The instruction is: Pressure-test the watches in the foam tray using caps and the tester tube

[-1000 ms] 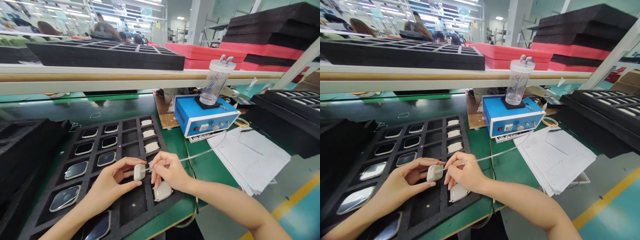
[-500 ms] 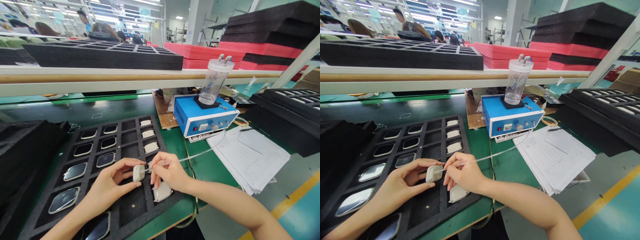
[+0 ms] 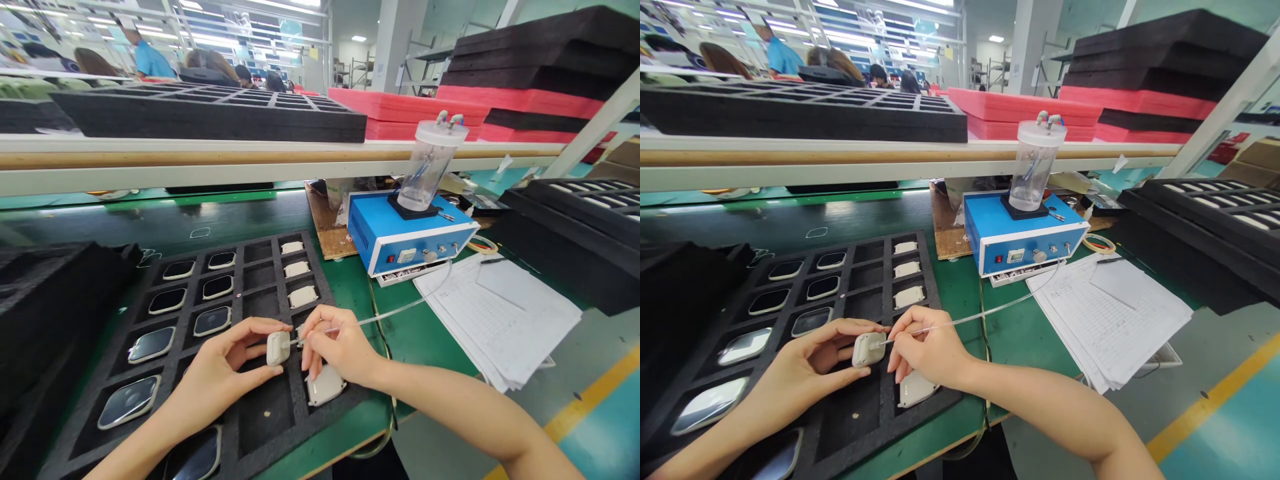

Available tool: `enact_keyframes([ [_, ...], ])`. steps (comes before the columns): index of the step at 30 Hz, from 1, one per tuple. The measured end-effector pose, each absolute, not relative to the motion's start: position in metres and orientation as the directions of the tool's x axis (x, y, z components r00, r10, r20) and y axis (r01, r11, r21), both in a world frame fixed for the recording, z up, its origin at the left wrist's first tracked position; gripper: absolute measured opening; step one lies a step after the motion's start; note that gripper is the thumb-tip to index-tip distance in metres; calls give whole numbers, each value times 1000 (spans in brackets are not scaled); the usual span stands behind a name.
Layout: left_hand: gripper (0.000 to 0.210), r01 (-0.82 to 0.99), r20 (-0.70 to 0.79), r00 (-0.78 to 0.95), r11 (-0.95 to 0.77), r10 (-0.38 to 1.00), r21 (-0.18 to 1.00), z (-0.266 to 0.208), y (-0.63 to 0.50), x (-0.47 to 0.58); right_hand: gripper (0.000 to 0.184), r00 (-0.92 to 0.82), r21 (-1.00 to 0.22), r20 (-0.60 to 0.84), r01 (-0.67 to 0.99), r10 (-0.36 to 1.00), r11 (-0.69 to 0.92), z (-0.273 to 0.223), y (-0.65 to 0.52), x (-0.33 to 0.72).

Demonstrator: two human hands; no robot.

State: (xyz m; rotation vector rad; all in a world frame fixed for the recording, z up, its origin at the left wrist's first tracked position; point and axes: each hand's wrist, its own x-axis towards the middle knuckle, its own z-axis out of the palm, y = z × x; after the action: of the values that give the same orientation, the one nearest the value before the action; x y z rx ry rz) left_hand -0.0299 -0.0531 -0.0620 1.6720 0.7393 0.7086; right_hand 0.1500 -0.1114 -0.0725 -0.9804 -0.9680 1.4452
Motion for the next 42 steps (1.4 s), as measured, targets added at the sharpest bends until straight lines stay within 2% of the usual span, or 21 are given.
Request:
enact_keyframes([
  [42,29,82,116,643,-219,757,972,-67,-51,-31,8,-75,-947,-31,-317,997,-53,-75,-111,149],
])
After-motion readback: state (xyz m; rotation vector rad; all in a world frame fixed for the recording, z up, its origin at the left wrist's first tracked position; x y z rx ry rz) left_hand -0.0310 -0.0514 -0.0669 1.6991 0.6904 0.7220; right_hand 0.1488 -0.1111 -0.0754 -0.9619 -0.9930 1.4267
